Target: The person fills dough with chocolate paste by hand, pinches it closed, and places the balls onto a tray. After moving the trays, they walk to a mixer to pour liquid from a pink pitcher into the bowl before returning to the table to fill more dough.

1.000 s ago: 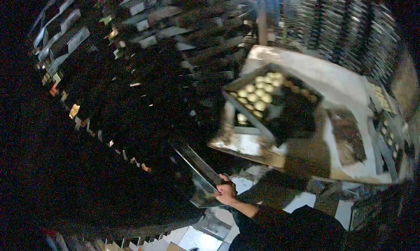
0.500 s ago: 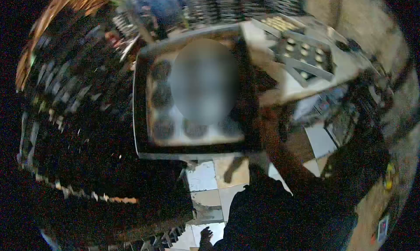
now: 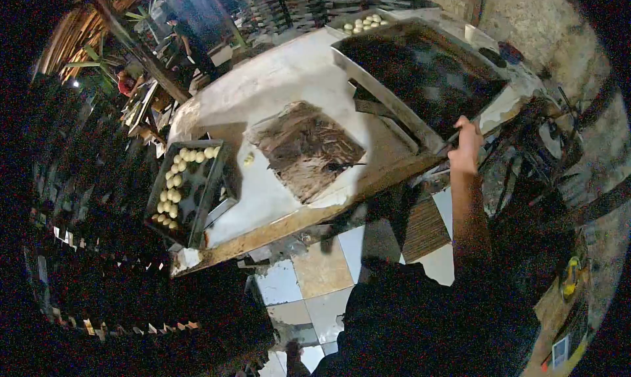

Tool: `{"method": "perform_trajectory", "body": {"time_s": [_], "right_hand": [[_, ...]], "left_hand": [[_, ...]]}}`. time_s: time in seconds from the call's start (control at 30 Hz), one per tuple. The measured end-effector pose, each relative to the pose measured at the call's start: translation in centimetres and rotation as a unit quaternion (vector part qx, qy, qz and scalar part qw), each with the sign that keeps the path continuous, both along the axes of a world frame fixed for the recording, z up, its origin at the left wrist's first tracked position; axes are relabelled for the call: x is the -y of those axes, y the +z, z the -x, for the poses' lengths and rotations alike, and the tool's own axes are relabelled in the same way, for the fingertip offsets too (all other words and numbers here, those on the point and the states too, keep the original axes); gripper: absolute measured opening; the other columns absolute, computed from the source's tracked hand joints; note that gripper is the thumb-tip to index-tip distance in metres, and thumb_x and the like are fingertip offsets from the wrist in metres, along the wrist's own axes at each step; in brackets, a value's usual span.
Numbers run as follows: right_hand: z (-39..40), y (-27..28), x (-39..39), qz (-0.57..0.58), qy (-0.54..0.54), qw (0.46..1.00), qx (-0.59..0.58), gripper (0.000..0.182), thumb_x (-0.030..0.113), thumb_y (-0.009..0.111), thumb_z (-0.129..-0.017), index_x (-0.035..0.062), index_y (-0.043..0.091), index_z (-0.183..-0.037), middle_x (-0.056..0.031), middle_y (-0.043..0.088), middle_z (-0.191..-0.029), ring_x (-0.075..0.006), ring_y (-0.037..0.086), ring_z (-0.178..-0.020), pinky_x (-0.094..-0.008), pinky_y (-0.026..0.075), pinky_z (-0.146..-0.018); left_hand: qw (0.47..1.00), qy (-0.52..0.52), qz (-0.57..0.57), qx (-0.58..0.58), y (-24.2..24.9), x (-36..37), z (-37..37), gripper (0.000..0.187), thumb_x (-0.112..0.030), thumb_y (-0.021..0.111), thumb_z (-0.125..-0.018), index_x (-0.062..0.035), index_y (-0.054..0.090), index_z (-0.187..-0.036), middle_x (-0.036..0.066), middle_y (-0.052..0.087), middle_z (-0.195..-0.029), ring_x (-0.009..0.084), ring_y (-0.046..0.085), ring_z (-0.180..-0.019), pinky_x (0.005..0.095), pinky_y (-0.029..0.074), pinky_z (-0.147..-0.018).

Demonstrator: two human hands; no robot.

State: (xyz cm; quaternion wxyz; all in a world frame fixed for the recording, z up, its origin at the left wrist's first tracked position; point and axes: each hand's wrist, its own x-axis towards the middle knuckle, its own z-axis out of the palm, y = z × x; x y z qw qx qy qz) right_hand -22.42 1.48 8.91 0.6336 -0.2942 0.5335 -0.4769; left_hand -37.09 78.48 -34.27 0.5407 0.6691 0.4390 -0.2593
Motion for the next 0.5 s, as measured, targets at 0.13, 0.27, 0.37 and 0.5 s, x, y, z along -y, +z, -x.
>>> {"method": "perform_trajectory", "body": {"time_s": [0.13, 0.27, 0.37, 0.5], "right_hand": [[-1.9, -5.5, 7.8, 0.081, 0.014, 0.994, 0.067, 0.075, 0.008, 0.066, -0.066, 0.0063, 0.04, -0.137, -0.0114, 0.046, -0.126, -0.0261, 0.039, -0.115, -0.0507, 0.022, -0.103], [-3.6, -11.5, 13.6, 0.137, 0.006, 0.988, 0.071, 0.051, 0.007, 0.067, -0.071, -0.0001, 0.054, -0.12, -0.01, 0.057, -0.109, -0.0264, 0.052, -0.1, -0.0438, 0.041, -0.092], [-4.1, -8.5, 11.4, 0.13, 0.018, 0.988, -0.083, 0.059, 0.019, 0.067, -0.077, 0.0022, 0.046, -0.13, -0.0133, 0.05, -0.128, -0.0276, 0.047, -0.115, -0.0452, 0.037, -0.099], [-3.3, -13.9, 13.1, 0.182, 0.128, 0.913, -0.34, 0.077, 0.039, 0.064, -0.081, 0.0037, 0.034, -0.142, -0.0164, 0.035, -0.144, -0.0318, 0.033, -0.131, -0.0485, 0.03, -0.106]], "left_hand": [[0.899, -0.262, -0.092, 0.337, -0.3, 6.2, -5.8, 0.014, -0.021, 0.061, -0.087, -0.0126, 0.064, -0.097, 0.009, 0.061, -0.077, 0.0198, 0.056, -0.061, 0.0355, 0.043, -0.05], [0.723, -0.341, -0.189, 0.57, 0.3, 10.7, -9.1, 0.008, -0.017, 0.068, -0.085, -0.0098, 0.065, -0.089, 0.006, 0.062, -0.069, 0.012, 0.055, -0.05, 0.0264, 0.041, -0.04], [0.92, -0.171, 0.024, 0.352, 1.4, 11.6, -8.4, 0.011, -0.018, 0.07, -0.082, -0.0092, 0.066, -0.087, 0.007, 0.065, -0.074, 0.0143, 0.057, -0.055, 0.0309, 0.044, -0.044], [0.9, -0.316, -0.159, 0.255, 2.6, 12.2, -6.0, 0.01, -0.024, 0.071, -0.08, -0.0135, 0.068, -0.078, 0.003, 0.069, -0.086, 0.018, 0.064, -0.068, 0.0351, 0.05, -0.058]]}}
